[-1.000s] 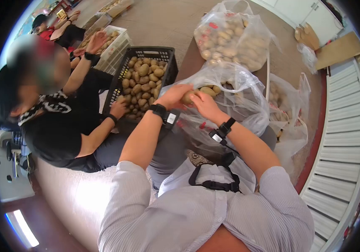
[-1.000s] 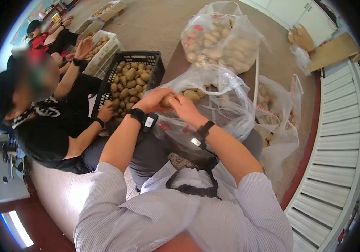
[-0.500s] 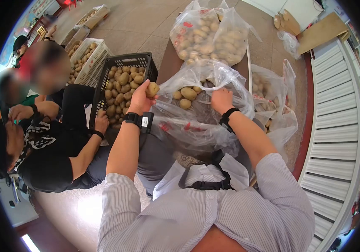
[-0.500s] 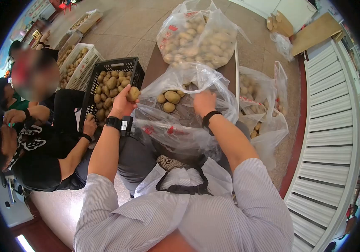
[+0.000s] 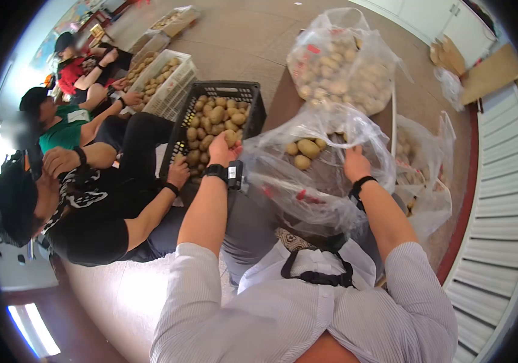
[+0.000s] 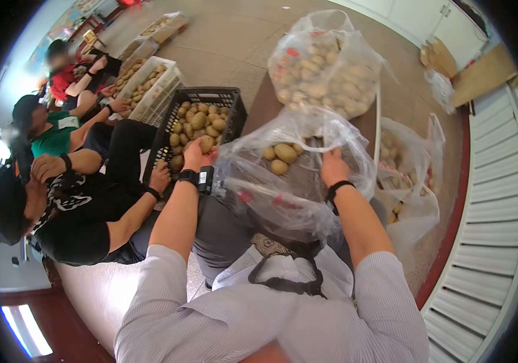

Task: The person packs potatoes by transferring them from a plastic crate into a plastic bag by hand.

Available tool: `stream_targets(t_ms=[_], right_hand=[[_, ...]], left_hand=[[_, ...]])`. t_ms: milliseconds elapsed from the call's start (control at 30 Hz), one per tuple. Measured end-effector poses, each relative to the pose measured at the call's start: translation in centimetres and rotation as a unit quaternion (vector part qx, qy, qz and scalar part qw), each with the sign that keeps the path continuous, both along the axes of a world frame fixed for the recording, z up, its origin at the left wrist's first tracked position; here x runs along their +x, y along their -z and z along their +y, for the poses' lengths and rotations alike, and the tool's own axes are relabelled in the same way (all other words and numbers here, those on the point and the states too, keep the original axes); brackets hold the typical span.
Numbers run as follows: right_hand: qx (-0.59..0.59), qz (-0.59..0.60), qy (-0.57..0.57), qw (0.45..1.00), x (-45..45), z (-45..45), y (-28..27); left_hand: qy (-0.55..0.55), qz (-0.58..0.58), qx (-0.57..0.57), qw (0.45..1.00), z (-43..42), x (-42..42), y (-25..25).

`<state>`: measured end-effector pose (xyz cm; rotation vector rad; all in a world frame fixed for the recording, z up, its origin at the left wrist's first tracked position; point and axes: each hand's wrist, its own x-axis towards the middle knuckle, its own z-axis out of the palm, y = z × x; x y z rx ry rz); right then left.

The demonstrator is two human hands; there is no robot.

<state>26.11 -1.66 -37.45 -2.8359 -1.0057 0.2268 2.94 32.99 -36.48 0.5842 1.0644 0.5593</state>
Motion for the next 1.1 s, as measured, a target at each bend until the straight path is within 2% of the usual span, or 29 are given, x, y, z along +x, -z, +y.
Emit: stream_targets(t_ms=[33, 100, 300, 367, 433, 567, 633, 700, 767, 800, 833, 867, 933, 1000, 1033, 1100], right_hand=[[0.006, -0.001, -0.009, 1.0, 0.1, -0.1, 0.3], [0.001, -0.004, 0.026, 1.0, 0.2, 0.1, 0.9], [-0.02, 0.007, 0.031, 0.999, -0.3, 0.0, 0.4], [-0.015, 0.002, 0.026, 1.0, -0.5, -0.1, 0.3], [0.062, -0.004, 0.022, 0.998, -0.5, -0.5, 0.5], [0.108, -0.012, 0.027, 0.994, 0.0, -0.2, 1.4], [0.213, -0.014, -0.008, 0.977, -0.1, 0.1, 1.6], [0.241, -0.014, -0.028, 0.97, -0.5, 0.9, 1.8], [0.266, -0.012, -0.046, 0.963, -1.4, 1.3, 2.1], [0.299, 0.165, 0.018, 0.94, -1.9, 1.8, 1.9], [0.32, 0.336, 0.077, 0.883, -2.4, 2.4, 1.7], [0.326, 0.335, 0.068, 0.881, -3.2, 2.9, 1.1], [0.379, 0.554, 0.173, 0.72, -5.3, 4.0, -1.4], [0.383, 0.57, 0.164, 0.709, -6.9, 5.2, -3.3], [0.383, 0.583, 0.167, 0.697, -7.6, 5.8, -4.4], [0.374, 0.59, 0.147, 0.701, -8.5, 6.7, -6.6]], left_hand=[[-0.009, -0.001, 0.006, 1.0, 0.2, -0.3, 0.2], [-0.053, -0.004, -0.071, 0.996, 0.9, -0.7, 0.4], [-0.077, 0.001, -0.021, 0.997, 1.6, -1.0, 1.9], [-0.089, -0.014, -0.001, 0.996, 1.2, -0.9, 1.1], [-0.092, 0.006, -0.005, 0.996, 0.9, -0.8, 0.5], [-0.092, -0.007, 0.012, 0.996, 0.6, -1.0, 1.1], [-0.054, 0.015, 0.057, 0.997, 0.7, -0.7, 1.3], [-0.04, 0.047, 0.084, 0.995, 0.8, 0.0, 1.0], [-0.011, 0.08, 0.095, 0.992, -1.6, 0.3, -3.8], [0.01, 0.082, 0.098, 0.992, -2.0, 0.5, -4.8], [0.014, 0.052, 0.098, 0.994, -2.4, 0.9, -4.9], [0.019, 0.021, 0.098, 0.995, -3.1, 1.3, -4.8], [0.065, 0.021, 0.143, 0.987, -5.6, 2.3, -7.8], [0.145, 0.013, 0.194, 0.97, -6.7, 3.0, -7.8], [0.139, 0.012, 0.198, 0.97, -7.3, 3.2, -7.6], [0.289, 0.055, 0.22, 0.93, -7.8, 3.5, -7.0]])
